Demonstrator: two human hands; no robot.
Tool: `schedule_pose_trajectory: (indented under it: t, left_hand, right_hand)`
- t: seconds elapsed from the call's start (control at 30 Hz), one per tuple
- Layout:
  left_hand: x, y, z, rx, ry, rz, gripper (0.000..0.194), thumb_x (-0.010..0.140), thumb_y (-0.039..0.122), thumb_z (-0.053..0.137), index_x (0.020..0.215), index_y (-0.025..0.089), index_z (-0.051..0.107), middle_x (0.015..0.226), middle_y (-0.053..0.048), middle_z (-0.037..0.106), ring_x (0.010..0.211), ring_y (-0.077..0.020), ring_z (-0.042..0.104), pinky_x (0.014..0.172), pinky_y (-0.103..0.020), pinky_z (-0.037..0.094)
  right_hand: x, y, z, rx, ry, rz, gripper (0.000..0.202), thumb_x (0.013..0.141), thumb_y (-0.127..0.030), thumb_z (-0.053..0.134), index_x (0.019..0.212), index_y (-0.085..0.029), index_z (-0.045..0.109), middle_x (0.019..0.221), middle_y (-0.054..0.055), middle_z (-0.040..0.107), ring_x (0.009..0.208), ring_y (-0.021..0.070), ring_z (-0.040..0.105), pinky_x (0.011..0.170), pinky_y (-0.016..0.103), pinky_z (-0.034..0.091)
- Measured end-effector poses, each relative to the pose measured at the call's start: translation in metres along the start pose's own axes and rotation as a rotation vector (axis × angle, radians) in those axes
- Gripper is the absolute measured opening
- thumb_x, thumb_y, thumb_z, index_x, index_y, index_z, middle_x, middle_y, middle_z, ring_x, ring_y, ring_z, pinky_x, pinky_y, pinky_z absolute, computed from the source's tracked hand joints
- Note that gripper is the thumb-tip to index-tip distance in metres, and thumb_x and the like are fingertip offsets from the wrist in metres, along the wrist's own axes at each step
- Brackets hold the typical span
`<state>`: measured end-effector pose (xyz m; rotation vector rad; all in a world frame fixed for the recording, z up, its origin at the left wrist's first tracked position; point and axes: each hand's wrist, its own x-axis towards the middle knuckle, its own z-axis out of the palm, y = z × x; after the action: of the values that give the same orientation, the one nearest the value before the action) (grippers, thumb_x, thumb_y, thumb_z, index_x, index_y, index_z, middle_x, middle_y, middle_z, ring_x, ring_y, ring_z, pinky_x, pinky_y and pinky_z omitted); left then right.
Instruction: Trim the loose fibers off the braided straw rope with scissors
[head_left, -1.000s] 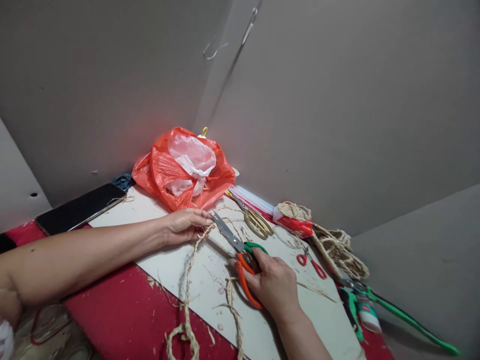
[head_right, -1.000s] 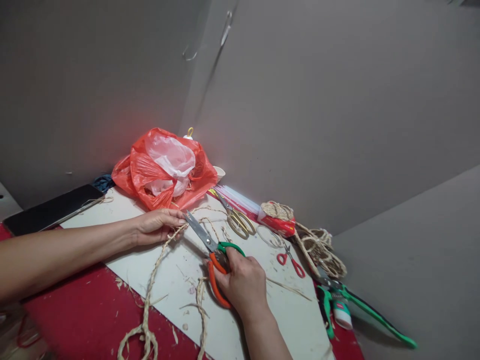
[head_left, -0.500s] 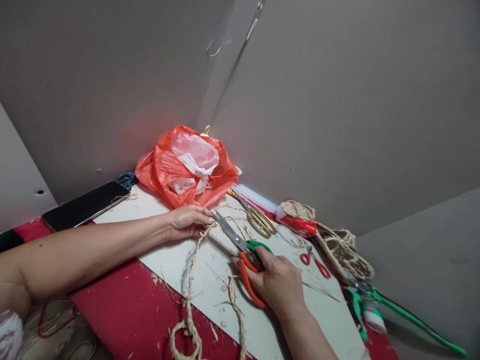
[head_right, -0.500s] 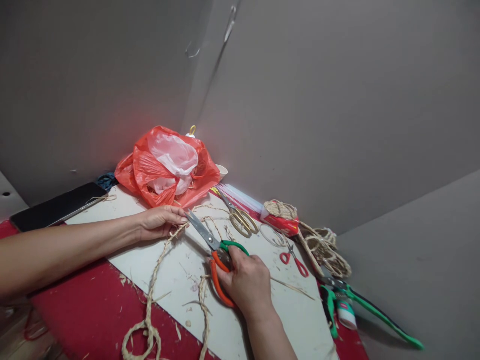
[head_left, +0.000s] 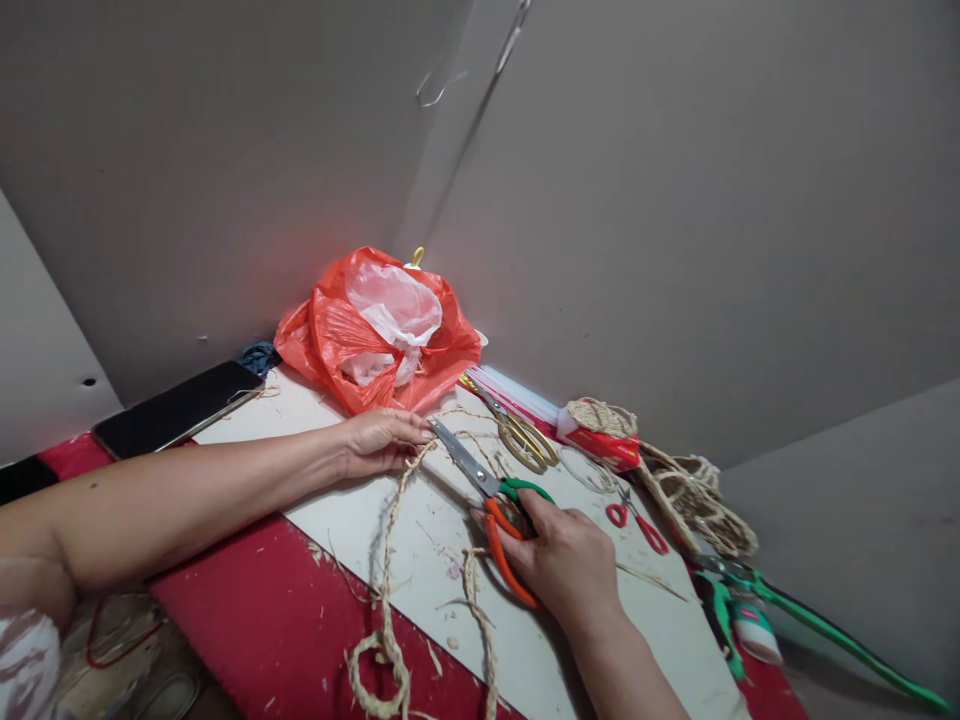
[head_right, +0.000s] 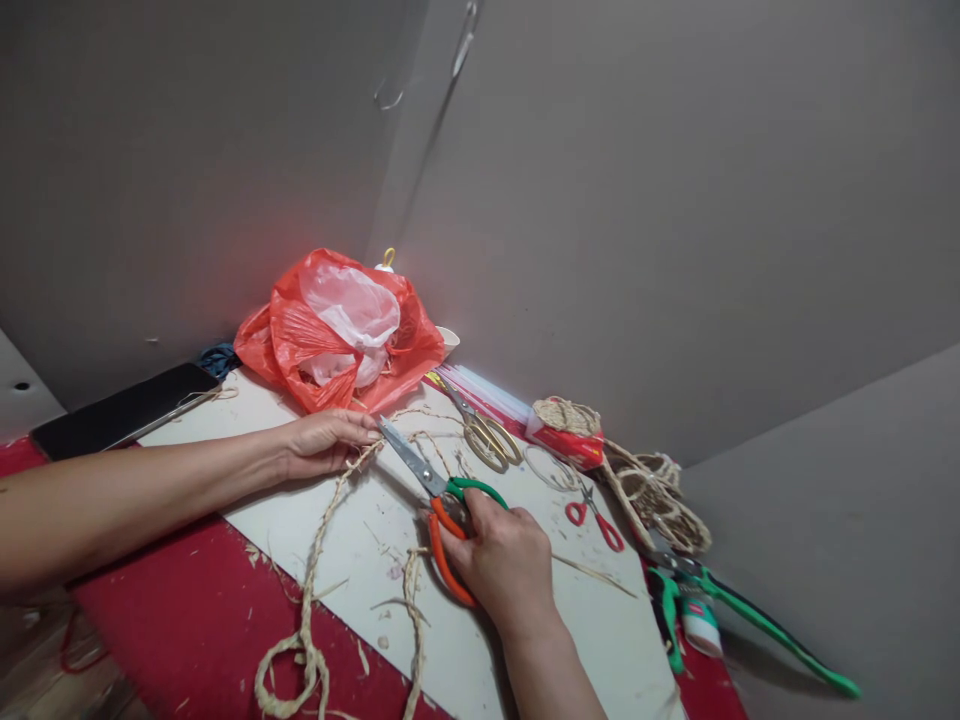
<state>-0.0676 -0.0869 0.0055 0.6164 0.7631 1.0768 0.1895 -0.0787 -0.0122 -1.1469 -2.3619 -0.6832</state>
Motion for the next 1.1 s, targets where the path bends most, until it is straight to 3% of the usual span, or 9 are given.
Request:
schedule_pose_trajectory:
  t: [0.5,0.67,0.8,1.0,1.1]
  left_hand:
    - [0.001,0.0,-0.002,-0.003,-0.087,-0.005,0.011,0.071,0.005,0.065,0.074,0.011,0.056,0.063,0.0,0.057,0.053,-0.0061,0.051,0.058,-0.02,0.039]
    - [0.0,-0.001,-0.002,-0.024,-0.121,-0.003,0.014,0.069,0.007,0.068,0.074,0.011,0.056,0.062,0.001,0.056,0.053,-0.0061,0.05,0.057,-0.02,0.039]
    - [-0.002,0.001,0.0,-0.052,-0.097,0.018,0.012,0.07,0.004,0.065,0.076,0.011,0.057,0.066,-0.001,0.057,0.056,-0.007,0.052,0.059,-0.02,0.041]
    - [-0.004,0.008,0.003,-0.099,-0.048,0.08,0.011,0.073,0.001,0.063,0.078,0.01,0.059,0.071,-0.002,0.059,0.058,-0.0067,0.055,0.059,-0.018,0.043]
    - [-0.004,0.009,0.004,-0.122,-0.043,0.095,0.012,0.074,-0.001,0.06,0.079,0.011,0.06,0.07,-0.002,0.06,0.058,-0.0069,0.056,0.058,-0.018,0.044]
  right_hand:
    - [-0.003,0.002,0.006,0.012,-0.003,0.028,0.042,0.077,-0.062,0.051,0.072,-0.022,0.063,0.049,0.0,0.058,0.048,0.0166,0.05,0.052,0.026,0.031]
    - [-0.001,0.0,0.0,0.052,-0.068,0.034,0.038,0.076,-0.059,0.052,0.079,-0.022,0.063,0.053,0.0,0.06,0.05,0.0167,0.052,0.053,0.026,0.033]
    - [0.002,-0.001,-0.004,0.062,-0.076,0.03,0.036,0.076,-0.058,0.052,0.078,-0.022,0.06,0.051,-0.001,0.058,0.049,0.0166,0.052,0.053,0.026,0.033]
    - [-0.002,0.005,0.001,0.082,0.05,0.05,0.032,0.077,-0.052,0.052,0.078,-0.021,0.06,0.049,0.0,0.056,0.05,0.0176,0.052,0.053,0.026,0.034]
    - [-0.004,0.006,0.004,0.126,0.019,0.026,0.027,0.076,-0.047,0.054,0.081,-0.021,0.061,0.052,-0.001,0.058,0.051,0.0172,0.053,0.054,0.025,0.035]
